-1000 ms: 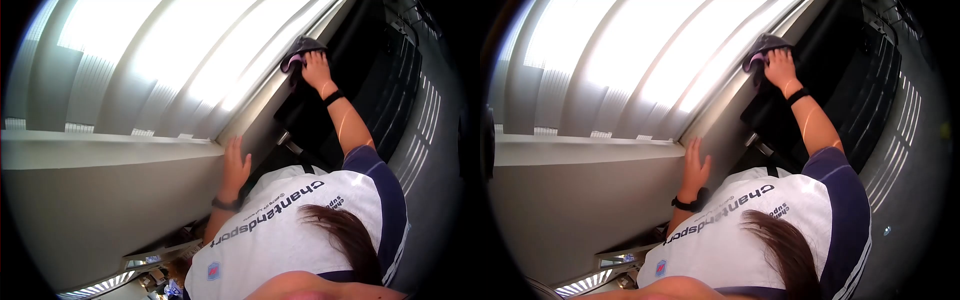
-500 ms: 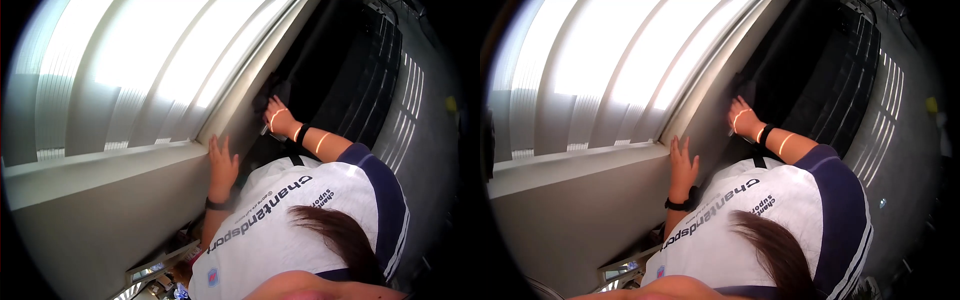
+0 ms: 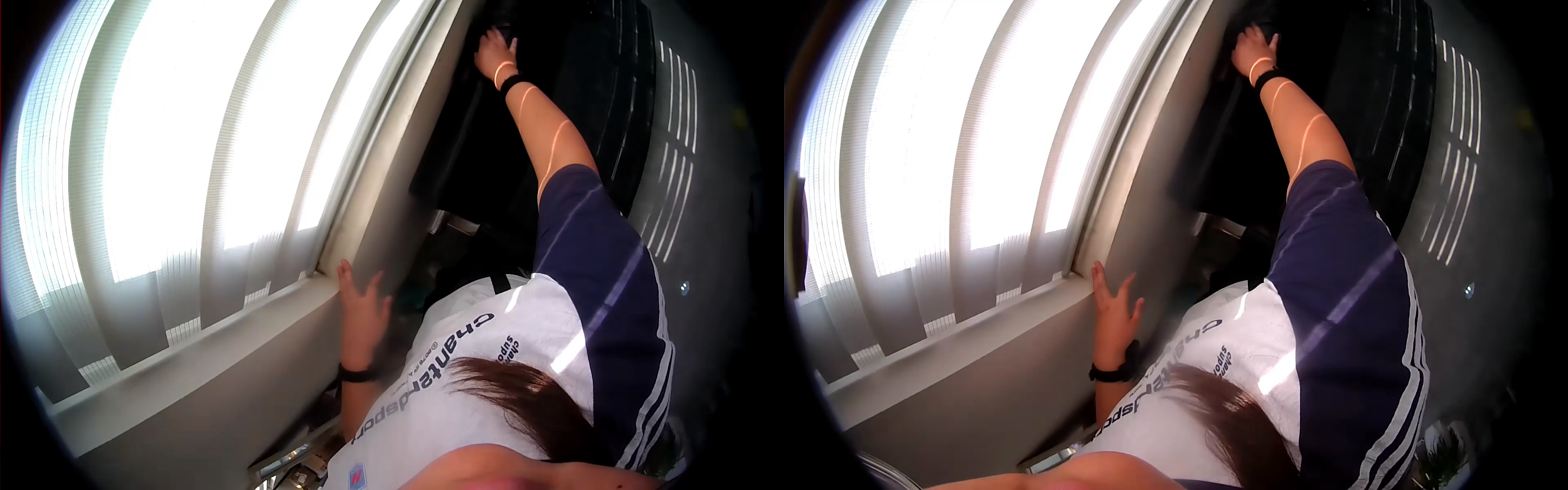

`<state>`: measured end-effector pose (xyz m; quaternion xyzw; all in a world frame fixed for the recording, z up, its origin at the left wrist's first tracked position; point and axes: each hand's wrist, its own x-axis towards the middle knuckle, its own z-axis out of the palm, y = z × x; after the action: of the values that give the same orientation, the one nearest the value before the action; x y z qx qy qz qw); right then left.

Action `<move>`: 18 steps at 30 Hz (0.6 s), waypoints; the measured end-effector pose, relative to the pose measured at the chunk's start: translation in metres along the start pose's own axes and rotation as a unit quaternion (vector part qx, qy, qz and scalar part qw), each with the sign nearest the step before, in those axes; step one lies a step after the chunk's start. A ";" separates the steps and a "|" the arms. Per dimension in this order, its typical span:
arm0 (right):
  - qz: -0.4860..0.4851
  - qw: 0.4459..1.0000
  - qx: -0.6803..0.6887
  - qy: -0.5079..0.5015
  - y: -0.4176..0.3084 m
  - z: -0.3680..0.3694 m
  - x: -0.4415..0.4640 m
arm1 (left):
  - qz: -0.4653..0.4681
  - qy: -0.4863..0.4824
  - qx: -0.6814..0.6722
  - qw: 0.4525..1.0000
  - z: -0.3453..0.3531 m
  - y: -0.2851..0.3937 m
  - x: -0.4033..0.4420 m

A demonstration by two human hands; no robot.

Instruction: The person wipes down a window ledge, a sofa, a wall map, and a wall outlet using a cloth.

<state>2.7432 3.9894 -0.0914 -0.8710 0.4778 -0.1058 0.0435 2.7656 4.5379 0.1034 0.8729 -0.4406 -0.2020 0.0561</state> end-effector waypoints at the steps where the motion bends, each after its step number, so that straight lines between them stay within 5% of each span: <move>1: 0.052 0.998 0.028 0.012 0.006 0.010 0.020 | 0.004 0.008 0.000 1.000 0.002 -0.002 0.001; 6: 0.137 0.978 0.147 0.062 -0.014 0.011 -0.004 | 0.004 0.041 -0.013 0.999 0.005 0.002 0.000; 7: 0.099 0.986 0.106 0.088 -0.012 0.031 -0.023 | 0.003 0.046 -0.015 0.999 0.007 0.002 0.001; 8: 0.108 0.967 0.203 0.107 -0.023 0.027 -0.061 | 0.001 0.051 -0.019 0.999 0.009 0.003 0.002; 10: 0.082 0.960 0.260 0.059 -0.044 0.014 -0.146 | 0.006 0.072 -0.029 0.997 0.018 -0.005 0.000; 11: 0.095 0.943 0.314 -0.055 -0.052 0.009 -0.189 | 0.010 0.080 -0.034 0.996 0.021 -0.006 0.000; 13: -0.002 0.947 0.302 -0.106 -0.070 0.028 -0.279 | -0.003 0.071 -0.033 0.997 0.018 0.002 0.002; 17: -0.010 0.905 0.426 -0.014 -0.095 0.042 -0.331 | -0.001 0.057 -0.008 0.998 0.015 0.004 0.003; 18: -0.024 0.935 0.353 -0.001 -0.087 0.047 -0.306 | -0.023 0.068 -0.014 0.997 0.016 0.008 0.002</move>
<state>2.6657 4.2925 -0.1655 -0.8110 0.3885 -0.2678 0.3459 2.7541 4.5324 0.0900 0.8935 -0.4130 -0.1492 0.0938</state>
